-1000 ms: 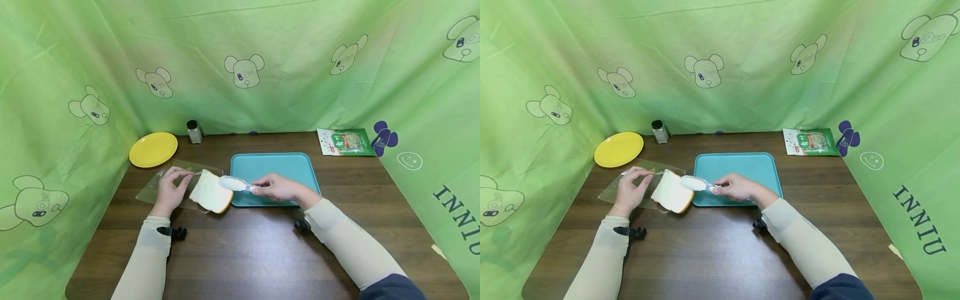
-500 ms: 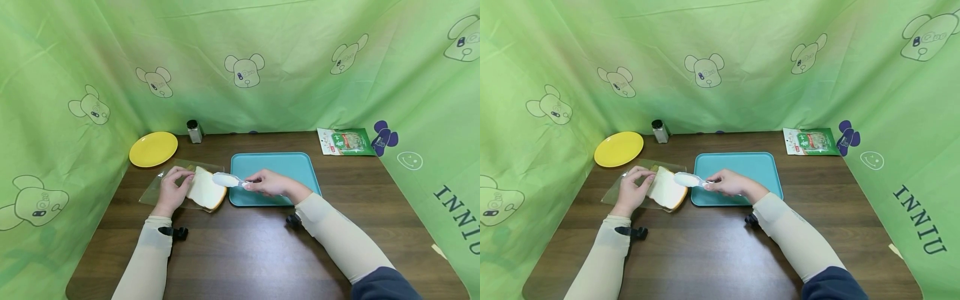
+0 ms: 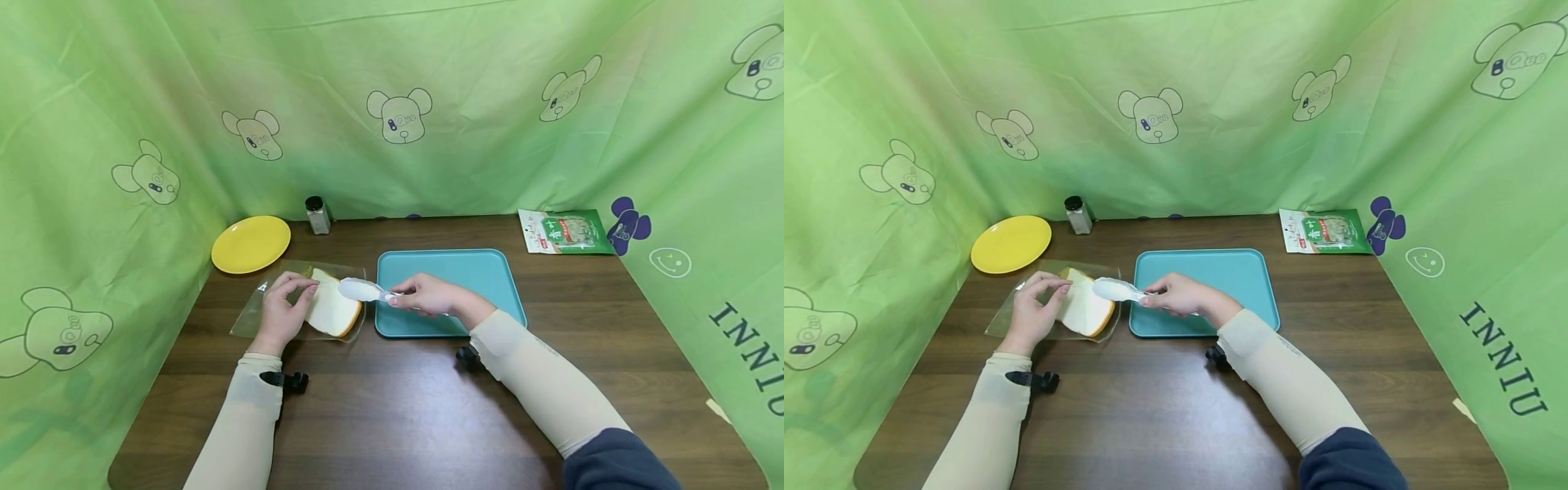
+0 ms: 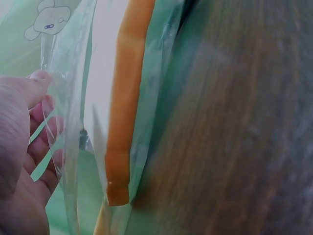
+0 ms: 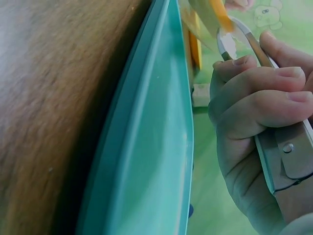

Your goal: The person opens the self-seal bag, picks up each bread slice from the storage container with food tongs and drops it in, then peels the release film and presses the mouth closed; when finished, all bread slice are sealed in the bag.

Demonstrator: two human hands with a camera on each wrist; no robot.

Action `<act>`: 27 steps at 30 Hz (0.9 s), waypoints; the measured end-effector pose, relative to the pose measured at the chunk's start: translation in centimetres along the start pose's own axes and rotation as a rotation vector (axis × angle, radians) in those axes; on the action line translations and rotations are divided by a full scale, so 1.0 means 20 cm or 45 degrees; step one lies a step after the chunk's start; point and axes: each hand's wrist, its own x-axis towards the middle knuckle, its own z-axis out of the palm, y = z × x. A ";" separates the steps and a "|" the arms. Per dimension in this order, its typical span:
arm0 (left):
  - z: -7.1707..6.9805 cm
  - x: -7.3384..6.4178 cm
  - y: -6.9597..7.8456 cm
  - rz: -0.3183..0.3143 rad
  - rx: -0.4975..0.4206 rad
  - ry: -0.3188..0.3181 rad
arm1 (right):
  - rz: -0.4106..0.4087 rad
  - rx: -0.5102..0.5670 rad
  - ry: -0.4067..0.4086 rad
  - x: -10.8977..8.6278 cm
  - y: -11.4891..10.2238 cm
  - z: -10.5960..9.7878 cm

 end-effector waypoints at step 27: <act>0.05 0.01 0.02 0.039 -0.023 0.097 | 0.050 -0.003 -0.033 0.06 -0.05 0.03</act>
